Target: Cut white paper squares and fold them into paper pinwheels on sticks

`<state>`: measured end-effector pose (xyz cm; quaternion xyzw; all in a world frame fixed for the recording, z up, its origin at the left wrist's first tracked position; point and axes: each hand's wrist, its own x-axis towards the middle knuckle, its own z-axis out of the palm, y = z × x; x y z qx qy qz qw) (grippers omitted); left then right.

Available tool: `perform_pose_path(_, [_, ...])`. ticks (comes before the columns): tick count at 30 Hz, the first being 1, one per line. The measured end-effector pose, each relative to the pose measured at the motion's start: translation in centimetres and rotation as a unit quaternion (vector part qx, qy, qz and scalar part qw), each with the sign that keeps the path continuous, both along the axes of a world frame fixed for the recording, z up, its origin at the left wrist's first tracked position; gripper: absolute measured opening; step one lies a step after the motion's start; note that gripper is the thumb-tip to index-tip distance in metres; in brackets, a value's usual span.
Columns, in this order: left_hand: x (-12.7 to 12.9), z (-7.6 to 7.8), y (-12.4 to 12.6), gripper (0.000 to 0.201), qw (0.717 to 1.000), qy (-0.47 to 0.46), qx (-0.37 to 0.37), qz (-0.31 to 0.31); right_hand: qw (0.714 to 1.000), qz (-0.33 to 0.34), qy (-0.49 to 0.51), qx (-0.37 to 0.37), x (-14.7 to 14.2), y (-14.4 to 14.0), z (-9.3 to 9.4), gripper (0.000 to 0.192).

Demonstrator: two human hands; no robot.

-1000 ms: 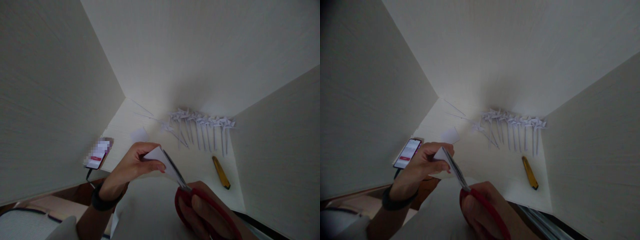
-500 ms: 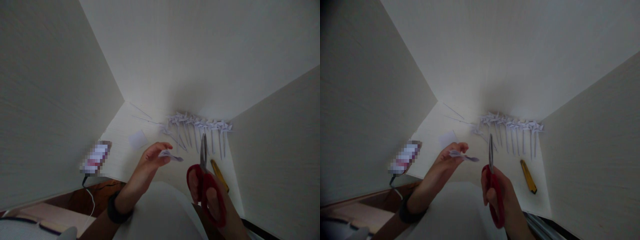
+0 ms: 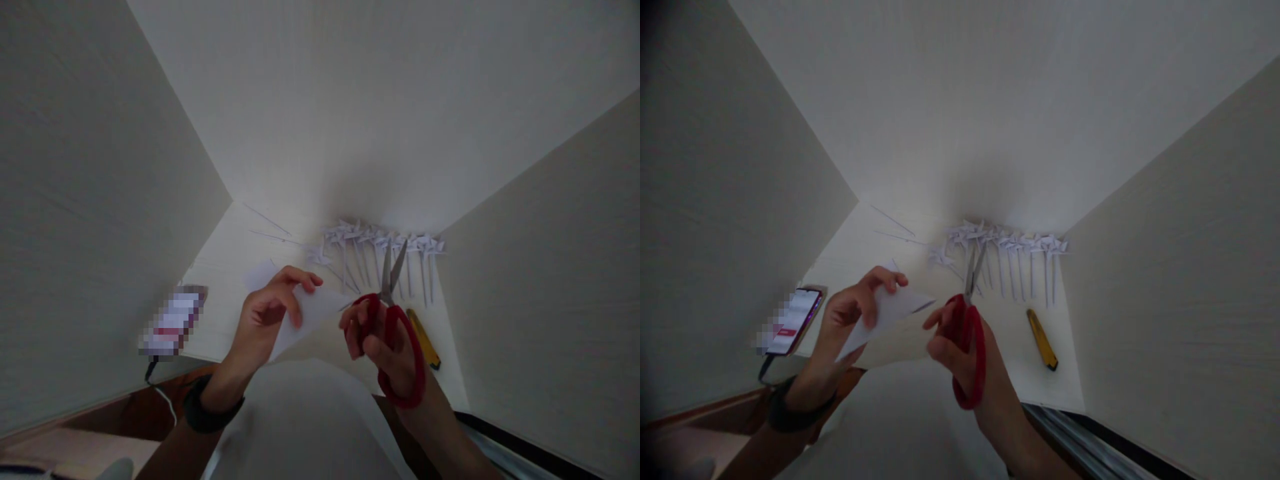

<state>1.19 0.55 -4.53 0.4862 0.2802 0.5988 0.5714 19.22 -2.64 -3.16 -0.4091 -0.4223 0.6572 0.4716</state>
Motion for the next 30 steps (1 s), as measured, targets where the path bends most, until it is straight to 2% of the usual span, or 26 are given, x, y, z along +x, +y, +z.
perform_pose_path(4, [0.1,-0.1,-0.7,0.021,0.998,0.020,-0.032,-0.043,0.999,-0.033,-0.038,-0.015,-1.2,1.5,0.7,0.030])
perform_pose_path(8, [-0.3,0.7,-1.4,0.004,0.990,-0.006,-0.114,-0.081,0.993,-0.076,-0.091,0.010,-1.6,1.8,1.9,0.028])
perform_pose_path(10, [-0.3,1.5,-1.6,0.015,0.984,-0.013,-0.147,-0.095,0.986,-0.099,-0.131,0.026,-1.7,1.7,2.3,0.027])
perform_pose_path(12, [-0.2,2.1,-1.7,0.018,0.981,0.015,-0.176,-0.086,0.982,-0.100,-0.153,0.042,-1.5,1.6,2.3,0.027])
perform_pose_path(15, [0.0,2.6,-1.3,0.018,0.977,0.053,-0.201,-0.050,0.991,-0.049,-0.098,0.078,-0.8,1.1,1.8,0.032])
perform_pose_path(18, [-0.2,2.8,-0.7,0.022,0.978,0.037,-0.203,-0.017,0.994,0.059,-0.044,0.084,0.5,0.2,1.2,0.048])
perform_pose_path(22, [-0.4,3.1,-0.1,0.021,0.969,0.011,-0.245,0.014,0.971,0.239,-0.020,0.015,2.3,-1.3,1.8,0.060])
perform_pose_path(24, [-0.4,3.3,-0.1,0.021,0.963,0.000,-0.268,0.021,0.954,0.297,-0.022,-0.044,2.8,-2.0,2.4,0.060])
perform_pose_path(27, [-0.3,3.4,-0.2,0.021,0.959,-0.013,-0.283,0.022,0.947,0.302,-0.024,-0.103,3.0,-2.9,2.3,0.061])
perform_pose_path(30, [-0.3,3.3,-0.4,0.020,0.960,-0.008,-0.281,0.007,0.955,0.278,-0.008,-0.100,2.7,-3.4,1.4,0.063])
